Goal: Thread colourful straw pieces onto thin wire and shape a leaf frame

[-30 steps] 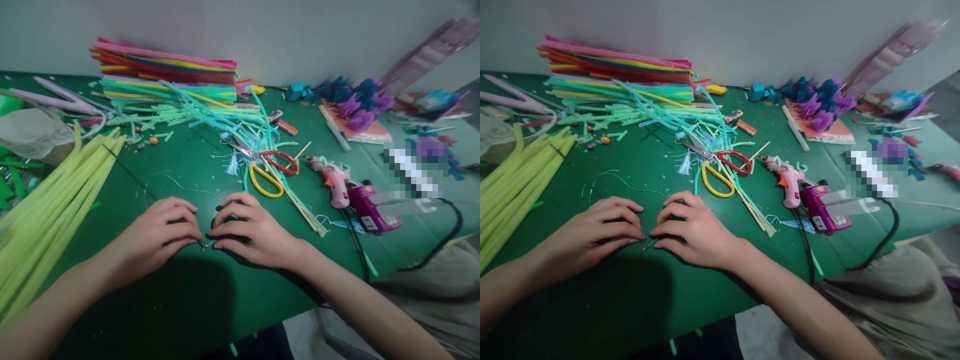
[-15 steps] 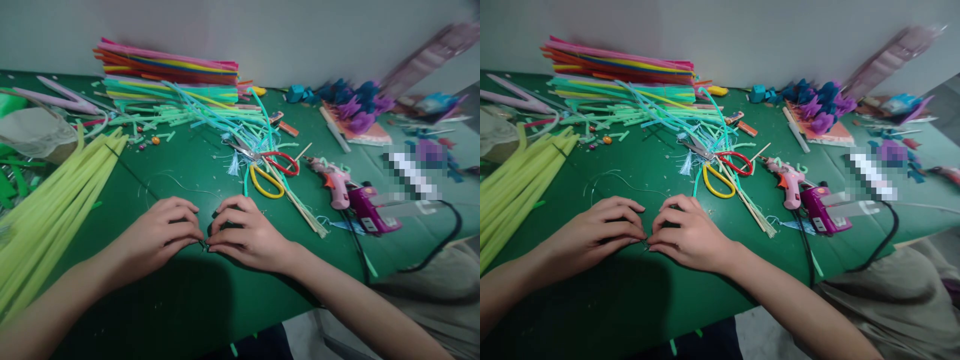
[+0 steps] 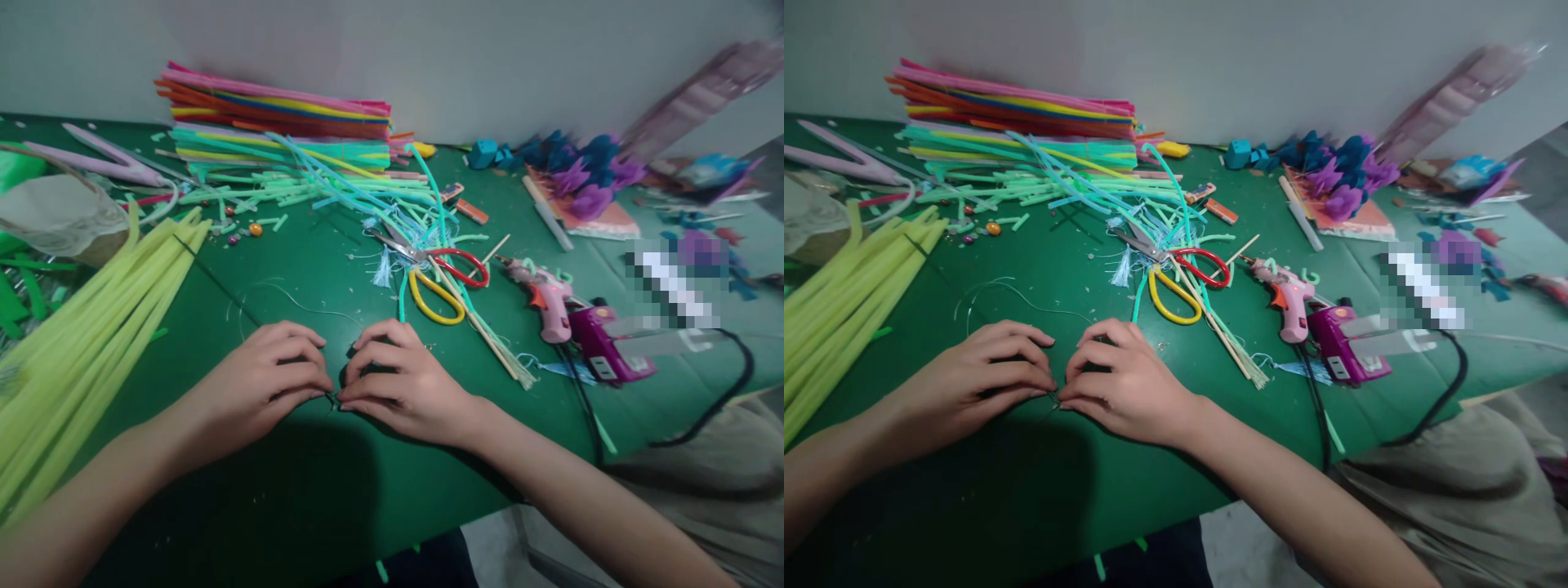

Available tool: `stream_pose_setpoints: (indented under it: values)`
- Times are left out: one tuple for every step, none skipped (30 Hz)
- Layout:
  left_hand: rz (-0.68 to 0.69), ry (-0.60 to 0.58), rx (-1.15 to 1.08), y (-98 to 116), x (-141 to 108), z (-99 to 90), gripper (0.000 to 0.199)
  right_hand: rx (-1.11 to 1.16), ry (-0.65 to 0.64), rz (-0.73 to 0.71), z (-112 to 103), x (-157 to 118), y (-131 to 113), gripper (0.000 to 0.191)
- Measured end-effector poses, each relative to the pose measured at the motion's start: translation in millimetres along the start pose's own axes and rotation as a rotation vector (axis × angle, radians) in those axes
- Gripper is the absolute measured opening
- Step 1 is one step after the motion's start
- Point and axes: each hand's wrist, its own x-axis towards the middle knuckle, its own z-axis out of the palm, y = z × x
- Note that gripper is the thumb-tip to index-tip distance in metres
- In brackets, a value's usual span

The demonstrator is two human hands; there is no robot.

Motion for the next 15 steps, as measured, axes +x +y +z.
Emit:
stream_pose_setpoints:
  values:
    - [0.003, -0.001, -0.001, -0.2, 0.0, 0.1, 0.018, 0.0, 0.001, -0.001, 0.0, 0.1, 0.0, 0.009]
    - [0.004, -0.003, -0.002, -0.4, -0.1, 0.3, 0.018, 0.0, 0.001, -0.002, 0.1, 0.1, 0.0, 0.009]
    - [0.006, -0.006, -0.003, -0.6, -0.2, 0.5, 0.018, -0.002, 0.001, -0.003, 0.1, 0.2, 0.0, 0.01]
    - [0.005, -0.007, -0.005, -0.6, -0.3, 0.8, 0.017, -0.004, 0.0, -0.002, 0.2, 0.2, -0.1, 0.011]
    - [0.005, -0.007, -0.006, -0.7, -0.4, 1.0, 0.017, -0.006, 0.0, -0.002, 0.4, 0.3, -0.1, 0.012]
    - [0.005, -0.008, -0.006, -0.6, -0.5, 1.1, 0.017, -0.007, -0.001, -0.002, 0.5, 0.3, -0.2, 0.013]
    - [0.007, -0.007, -0.005, -0.6, -0.5, 1.2, 0.017, -0.008, -0.002, -0.002, 0.6, 0.3, -0.2, 0.013]
    - [0.008, -0.005, -0.005, -0.5, -0.4, 1.2, 0.017, -0.009, -0.003, -0.001, 0.7, 0.2, -0.3, 0.013]
    - [0.009, -0.003, -0.003, -0.3, -0.2, 1.0, 0.018, -0.01, -0.004, 0.001, 0.8, 0.2, -0.4, 0.013]
    - [0.009, -0.004, -0.003, -0.2, 0.1, 0.8, 0.018, -0.011, -0.006, 0.002, 0.8, 0.1, -0.4, 0.012]
    - [0.011, -0.007, -0.003, 0.0, 0.4, 0.5, 0.018, -0.013, -0.009, 0.004, 0.9, 0.0, -0.5, 0.012]
    - [0.01, -0.01, -0.003, 0.1, 0.6, 0.2, 0.018, -0.013, -0.01, 0.004, 1.0, 0.0, -0.5, 0.012]
    - [0.008, -0.012, -0.003, 0.3, 0.8, -0.1, 0.018, -0.013, -0.009, 0.003, 1.0, 0.0, -0.5, 0.011]
    - [0.008, -0.012, -0.003, 0.4, 0.9, -0.3, 0.018, -0.011, -0.006, 0.0, 1.0, 0.0, -0.5, 0.011]
    - [0.008, -0.011, -0.003, 0.5, 0.9, -0.4, 0.018, -0.01, -0.002, -0.004, 1.1, 0.0, -0.5, 0.011]
